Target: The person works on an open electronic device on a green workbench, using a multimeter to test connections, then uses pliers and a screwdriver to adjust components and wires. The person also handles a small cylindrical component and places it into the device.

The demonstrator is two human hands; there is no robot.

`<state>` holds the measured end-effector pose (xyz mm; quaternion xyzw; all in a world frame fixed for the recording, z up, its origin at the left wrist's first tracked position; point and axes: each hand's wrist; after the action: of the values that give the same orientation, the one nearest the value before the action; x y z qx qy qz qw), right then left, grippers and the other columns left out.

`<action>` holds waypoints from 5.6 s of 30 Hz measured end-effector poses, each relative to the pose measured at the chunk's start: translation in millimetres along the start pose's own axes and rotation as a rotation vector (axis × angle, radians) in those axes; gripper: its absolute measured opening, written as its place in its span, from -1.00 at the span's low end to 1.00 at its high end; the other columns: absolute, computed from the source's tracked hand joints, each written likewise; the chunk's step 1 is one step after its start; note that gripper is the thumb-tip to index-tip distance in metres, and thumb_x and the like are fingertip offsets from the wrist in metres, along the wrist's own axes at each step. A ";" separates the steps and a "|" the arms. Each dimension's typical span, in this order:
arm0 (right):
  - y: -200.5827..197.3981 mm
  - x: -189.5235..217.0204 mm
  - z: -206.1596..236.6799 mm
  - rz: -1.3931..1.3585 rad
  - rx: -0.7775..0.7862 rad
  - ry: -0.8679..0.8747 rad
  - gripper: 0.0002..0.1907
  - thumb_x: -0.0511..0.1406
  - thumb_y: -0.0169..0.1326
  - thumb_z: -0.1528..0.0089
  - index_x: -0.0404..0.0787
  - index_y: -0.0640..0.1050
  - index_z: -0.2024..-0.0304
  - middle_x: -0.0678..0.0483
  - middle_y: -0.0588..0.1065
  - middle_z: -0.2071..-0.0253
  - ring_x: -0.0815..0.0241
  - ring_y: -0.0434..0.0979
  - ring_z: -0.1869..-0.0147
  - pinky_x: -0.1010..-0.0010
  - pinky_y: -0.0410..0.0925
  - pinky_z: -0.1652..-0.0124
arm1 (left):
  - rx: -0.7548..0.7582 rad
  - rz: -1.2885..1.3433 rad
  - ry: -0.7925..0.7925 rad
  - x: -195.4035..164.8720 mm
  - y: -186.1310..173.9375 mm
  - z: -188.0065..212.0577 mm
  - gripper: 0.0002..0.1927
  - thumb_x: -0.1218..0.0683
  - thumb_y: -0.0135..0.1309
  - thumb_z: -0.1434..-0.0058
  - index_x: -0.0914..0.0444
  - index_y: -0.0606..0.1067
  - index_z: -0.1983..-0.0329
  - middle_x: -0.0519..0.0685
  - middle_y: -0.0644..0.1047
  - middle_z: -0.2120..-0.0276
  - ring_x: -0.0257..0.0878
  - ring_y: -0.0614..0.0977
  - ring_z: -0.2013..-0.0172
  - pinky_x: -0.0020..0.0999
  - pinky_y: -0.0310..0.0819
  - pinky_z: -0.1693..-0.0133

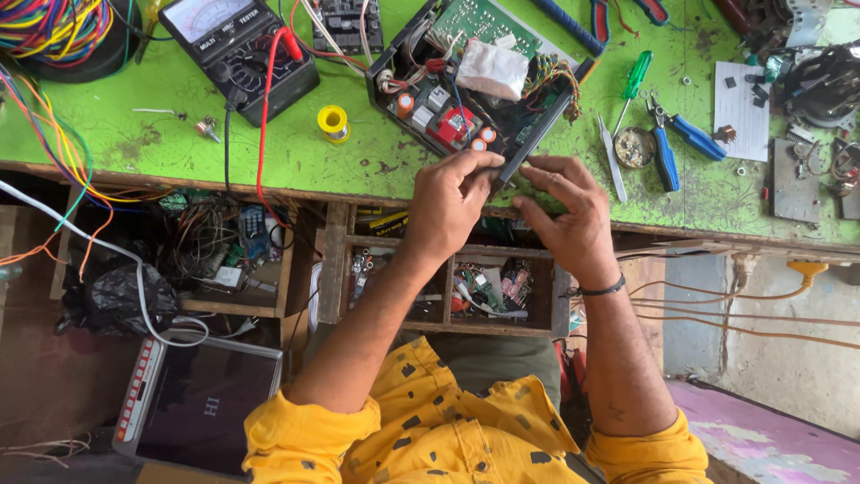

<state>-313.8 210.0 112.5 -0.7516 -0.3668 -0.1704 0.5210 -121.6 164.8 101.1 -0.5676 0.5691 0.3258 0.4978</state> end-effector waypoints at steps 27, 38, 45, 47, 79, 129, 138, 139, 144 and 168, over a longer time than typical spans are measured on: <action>-63.1 -72.4 -13.9 0.308 -0.419 0.336 -0.82 -0.24 0.20 -0.40 -0.13 0.62 -0.02 0.04 0.60 -0.03 0.20 0.57 -0.09 0.26 0.44 0.05 | 0.127 -0.175 0.240 6.1 -9.8 -5.0 -0.64 0.16 0.33 -0.15 0.17 0.61 -0.04 -0.04 0.59 0.37 -0.29 0.63 0.49 -0.35 0.51 0.40; -90.1 -146.3 -42.0 0.736 -0.187 0.326 -0.82 -0.23 0.25 -0.32 -0.12 0.70 0.06 0.01 0.59 -0.06 -0.01 0.44 -0.18 0.11 0.13 -0.16 | 0.063 -0.250 0.308 11.6 -8.2 0.7 -0.63 0.12 0.35 -0.17 0.11 0.62 -0.07 -0.12 0.54 0.43 -0.33 0.60 0.52 -0.36 0.50 0.43; -85.8 -148.2 -71.7 0.531 0.008 0.374 -0.83 -0.22 0.31 -0.21 0.00 0.72 0.14 0.01 0.56 0.06 -0.01 0.43 -0.16 0.04 0.09 -0.13 | 0.078 -0.234 0.280 14.7 -8.8 0.7 -0.61 0.12 0.36 -0.16 0.10 0.62 -0.08 -0.13 0.54 0.43 -0.34 0.59 0.52 -0.35 0.49 0.43; -84.3 -146.0 -80.1 0.486 0.037 0.274 -0.77 -0.21 0.31 -0.22 0.00 0.70 0.06 0.03 0.54 0.03 -0.04 0.41 -0.18 0.03 0.11 -0.07 | 0.079 -0.231 0.276 14.4 -9.2 0.3 -0.61 0.12 0.35 -0.16 0.10 0.62 -0.08 -0.13 0.54 0.43 -0.34 0.59 0.53 -0.35 0.49 0.43; -122.9 -180.3 -96.7 0.433 0.236 0.354 -0.86 -0.31 0.15 -0.37 -0.25 0.64 0.10 -0.06 0.63 0.17 0.06 0.65 0.08 0.19 0.47 0.05 | 0.077 -0.241 0.269 9.1 -13.4 4.3 -0.63 0.08 0.34 -0.18 0.07 0.62 -0.07 -0.12 0.55 0.42 -0.28 0.58 0.52 -0.31 0.48 0.42; -106.2 -118.7 -102.6 0.553 0.635 0.291 -0.83 -0.19 0.21 -0.30 -0.06 0.70 0.11 0.02 0.67 0.17 0.09 0.69 0.13 0.21 0.50 0.08 | 0.091 -0.225 0.291 12.3 -12.1 3.1 -0.63 0.09 0.34 -0.21 0.11 0.61 -0.09 -0.08 0.58 0.34 -0.20 0.59 0.45 -0.28 0.50 0.36; -106.1 -128.3 -108.1 0.553 0.688 0.312 -0.78 -0.15 0.17 -0.32 -0.09 0.67 0.07 -0.02 0.66 0.15 0.05 0.68 0.08 0.19 0.50 0.04 | 0.072 -0.254 0.307 9.7 -12.3 3.6 -0.63 0.08 0.34 -0.20 0.11 0.62 -0.09 -0.06 0.55 0.37 -0.16 0.57 0.45 -0.24 0.47 0.36; -106.2 -126.6 -106.8 0.498 0.685 0.315 -0.78 -0.15 0.18 -0.30 -0.09 0.67 0.09 0.00 0.66 0.15 0.08 0.69 0.08 0.21 0.50 0.05 | 0.074 -0.244 0.297 9.0 -12.1 3.5 -0.63 0.09 0.34 -0.20 0.11 0.62 -0.09 -0.06 0.55 0.37 -0.16 0.57 0.46 -0.25 0.47 0.37; -104.2 -112.9 -98.8 0.443 0.610 0.231 -0.77 -0.16 0.24 -0.23 -0.11 0.67 0.14 -0.01 0.66 0.21 0.05 0.67 0.15 0.20 0.49 0.10 | 0.085 -0.239 0.305 7.4 -12.7 2.0 -0.64 0.08 0.33 -0.20 0.12 0.62 -0.08 -0.06 0.55 0.39 -0.16 0.57 0.48 -0.25 0.46 0.39; -99.8 -115.0 -102.5 0.471 0.677 0.283 -0.78 -0.18 0.18 -0.25 -0.22 0.62 0.26 -0.01 0.63 0.32 0.06 0.64 0.27 0.21 0.47 0.20 | 0.082 -0.246 0.286 10.8 -10.4 2.6 -0.63 0.08 0.34 -0.18 0.11 0.63 -0.08 -0.07 0.54 0.40 -0.21 0.56 0.49 -0.28 0.45 0.40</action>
<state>-451.0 92.6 145.6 -0.5709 -0.1455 -0.0187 0.8078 -109.5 162.3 92.2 -0.6527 0.5732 0.1550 0.4706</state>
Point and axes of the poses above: each hand's wrist, its own z-axis away from the middle knuckle, its own y-axis out of the palm, x = y × z
